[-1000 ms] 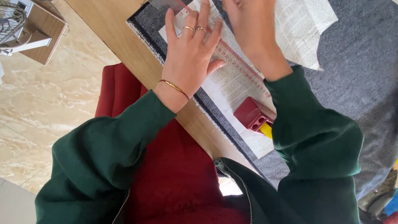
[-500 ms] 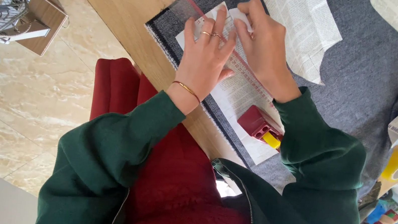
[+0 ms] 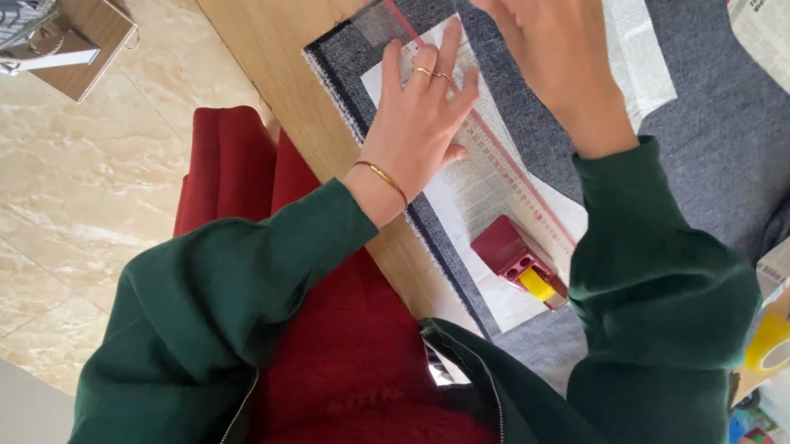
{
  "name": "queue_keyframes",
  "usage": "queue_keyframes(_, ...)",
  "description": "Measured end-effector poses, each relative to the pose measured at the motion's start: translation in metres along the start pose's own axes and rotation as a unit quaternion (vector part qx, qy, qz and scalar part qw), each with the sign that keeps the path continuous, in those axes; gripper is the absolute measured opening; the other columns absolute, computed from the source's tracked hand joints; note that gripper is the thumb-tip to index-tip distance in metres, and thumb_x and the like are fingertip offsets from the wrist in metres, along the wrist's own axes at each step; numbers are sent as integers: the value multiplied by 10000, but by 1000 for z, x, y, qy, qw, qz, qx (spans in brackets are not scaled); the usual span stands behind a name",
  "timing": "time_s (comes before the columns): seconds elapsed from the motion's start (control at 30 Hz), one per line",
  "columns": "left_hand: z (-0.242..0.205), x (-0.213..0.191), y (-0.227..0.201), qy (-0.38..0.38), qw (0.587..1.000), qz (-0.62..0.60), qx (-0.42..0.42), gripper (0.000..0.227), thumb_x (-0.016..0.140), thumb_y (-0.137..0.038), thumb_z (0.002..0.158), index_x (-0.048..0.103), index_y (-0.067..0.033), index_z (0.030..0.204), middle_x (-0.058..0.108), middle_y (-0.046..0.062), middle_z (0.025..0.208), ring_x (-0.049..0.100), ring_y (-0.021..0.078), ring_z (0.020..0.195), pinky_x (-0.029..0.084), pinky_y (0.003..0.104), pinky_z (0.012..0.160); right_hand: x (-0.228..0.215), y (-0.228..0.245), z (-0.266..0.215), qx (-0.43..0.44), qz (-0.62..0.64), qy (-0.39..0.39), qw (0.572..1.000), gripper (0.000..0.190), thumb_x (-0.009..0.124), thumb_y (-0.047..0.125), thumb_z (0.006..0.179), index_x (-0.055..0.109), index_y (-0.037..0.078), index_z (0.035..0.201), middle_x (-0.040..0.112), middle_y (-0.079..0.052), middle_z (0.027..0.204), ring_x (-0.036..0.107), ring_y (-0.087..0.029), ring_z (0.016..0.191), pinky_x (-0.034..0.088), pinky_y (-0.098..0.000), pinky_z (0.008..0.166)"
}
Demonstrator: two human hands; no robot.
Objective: The person marks a pattern onto a piece of dark fabric using a white chalk-like marker and a clear ruler. They align the ruler along the edges of a newspaper pattern and draw lines on the fabric. The person also uses a red tape dispenser and a yellow tape roll during the process.
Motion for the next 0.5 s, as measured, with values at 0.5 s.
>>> queue_keyframes(0.5,2,0,1,4,1000,-12,4,904,804,-691,739,516,-161,1413,395,238,1568,424,359,1329,358,654,1101,11,-15,-3,-218,-267,45,938,250,829,157,1119,585,191,1075,582,51,912,499,-93,780,418,-231,780)
Point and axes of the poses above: each hand's wrist, its own z-axis towards the middle knuckle, its own x-axis out of the palm, y = z × x, the point moved 1 cm from there along z, towards the middle knuckle
